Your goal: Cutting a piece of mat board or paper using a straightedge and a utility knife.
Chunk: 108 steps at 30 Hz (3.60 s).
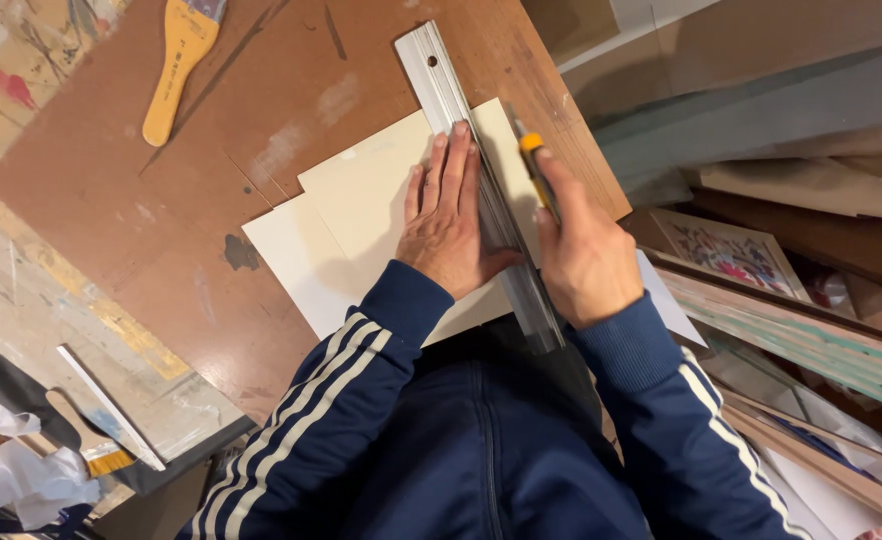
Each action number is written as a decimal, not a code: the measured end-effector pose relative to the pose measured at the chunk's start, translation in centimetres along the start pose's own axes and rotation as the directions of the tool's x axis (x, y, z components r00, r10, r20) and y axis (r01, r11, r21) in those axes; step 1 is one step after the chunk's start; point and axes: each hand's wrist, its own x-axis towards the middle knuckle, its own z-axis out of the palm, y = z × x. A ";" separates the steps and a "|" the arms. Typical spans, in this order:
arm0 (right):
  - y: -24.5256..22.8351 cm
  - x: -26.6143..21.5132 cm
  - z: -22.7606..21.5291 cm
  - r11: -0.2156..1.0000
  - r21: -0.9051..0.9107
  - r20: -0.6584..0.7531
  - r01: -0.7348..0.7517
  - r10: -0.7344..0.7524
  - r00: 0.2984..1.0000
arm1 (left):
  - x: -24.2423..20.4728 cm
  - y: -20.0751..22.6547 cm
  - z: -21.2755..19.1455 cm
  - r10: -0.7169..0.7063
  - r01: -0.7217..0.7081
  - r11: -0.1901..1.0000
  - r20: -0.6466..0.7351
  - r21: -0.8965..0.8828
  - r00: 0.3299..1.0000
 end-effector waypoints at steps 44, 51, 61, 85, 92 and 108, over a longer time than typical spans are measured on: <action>1.0 -4.1 -4.5 0.840 -0.246 0.364 -0.484 0.543 0.757 | 0.0 -0.6 0.3 0.019 -0.019 1.000 -0.042 0.004 0.999; 6.7 -7.7 2.2 0.477 0.523 0.210 -0.707 0.731 0.649 | 0.0 -0.5 0.5 0.025 -0.024 1.000 -0.027 0.017 0.999; 6.7 -7.1 3.7 0.441 0.690 0.146 -0.574 0.692 0.707 | -0.2 -0.5 1.0 0.031 -0.030 0.999 -0.030 0.033 0.999; 0.4 0.6 0.2 0.999 -0.042 -0.060 -0.031 0.028 0.998 | 0.1 0.0 0.1 -0.001 0.001 1.000 0.002 0.005 1.000; -1.1 3.5 1.7 0.966 -0.188 0.311 -0.176 0.229 0.922 | 0.5 -0.1 -0.1 -0.061 0.062 0.998 0.076 -0.005 0.995; -0.5 1.6 1.2 0.939 -0.340 0.392 -0.052 0.191 0.900 | 0.4 -0.8 1.3 -0.012 0.013 1.000 -0.017 0.011 1.000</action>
